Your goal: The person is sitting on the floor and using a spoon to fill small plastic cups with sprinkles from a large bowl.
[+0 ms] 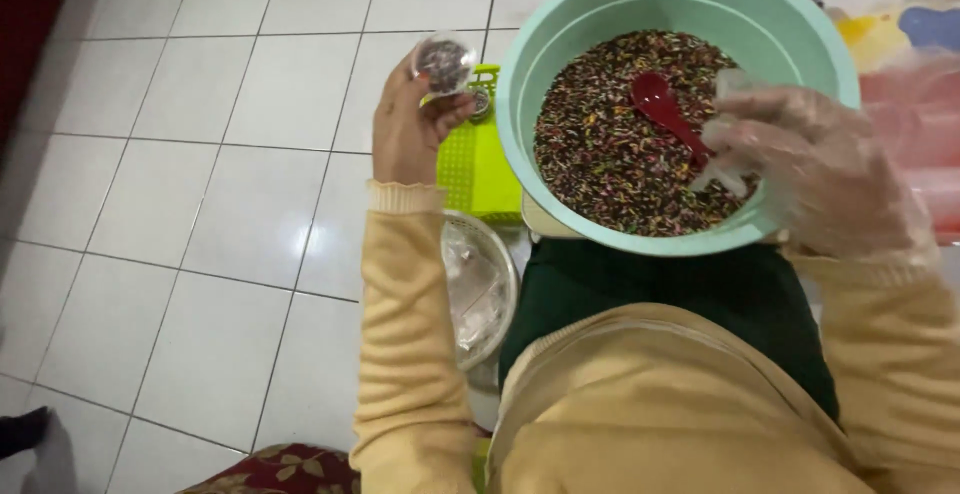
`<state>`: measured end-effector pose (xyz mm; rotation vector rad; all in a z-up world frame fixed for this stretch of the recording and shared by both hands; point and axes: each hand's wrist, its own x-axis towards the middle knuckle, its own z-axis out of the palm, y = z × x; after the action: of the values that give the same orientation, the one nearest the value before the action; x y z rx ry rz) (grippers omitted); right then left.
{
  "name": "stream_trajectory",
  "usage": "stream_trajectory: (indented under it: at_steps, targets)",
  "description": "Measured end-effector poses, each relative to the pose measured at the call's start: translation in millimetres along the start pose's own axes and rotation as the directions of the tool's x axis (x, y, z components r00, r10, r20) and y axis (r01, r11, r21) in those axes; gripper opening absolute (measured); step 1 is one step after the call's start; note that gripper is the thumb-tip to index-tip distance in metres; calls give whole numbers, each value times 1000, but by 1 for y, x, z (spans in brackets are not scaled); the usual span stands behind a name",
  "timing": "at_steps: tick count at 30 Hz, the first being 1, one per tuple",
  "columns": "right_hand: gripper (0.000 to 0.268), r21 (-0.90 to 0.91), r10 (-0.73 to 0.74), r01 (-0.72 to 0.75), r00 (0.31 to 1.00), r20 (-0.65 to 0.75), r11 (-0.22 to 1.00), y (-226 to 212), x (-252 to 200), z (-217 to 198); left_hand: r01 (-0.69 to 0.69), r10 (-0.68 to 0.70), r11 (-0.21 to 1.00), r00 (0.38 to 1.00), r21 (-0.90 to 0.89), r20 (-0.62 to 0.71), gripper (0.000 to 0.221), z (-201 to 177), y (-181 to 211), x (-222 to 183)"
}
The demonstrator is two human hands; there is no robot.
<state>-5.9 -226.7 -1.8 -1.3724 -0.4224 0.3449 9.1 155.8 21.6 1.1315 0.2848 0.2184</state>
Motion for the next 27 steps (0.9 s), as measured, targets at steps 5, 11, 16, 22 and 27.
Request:
stream_trajectory:
  at_steps: [5,11,16,22,27]
  targets:
    - [55,-642,-356,508,861,362,575,-3,7,-4,-13,2,999,974,-48,-227,46,-57,-54,63]
    - [53,79,474,-471,880,-28,879,0,19,-15,116,-188,968,925,-224,-331,42,-122,-171,153]
    - [48,185,774,-766,542,-327,615,10,26,-34,188,-265,952,901,-241,-342,49,-131,-223,178]
    - [73,-870,-138,434,900,412,234,29,-12,-52,407,-425,901,764,-148,-485,43,-113,-232,188]
    - [29,-624,196,-442,884,-424,645,13,-6,4,431,-361,898,835,85,-415,51,-155,-327,253]
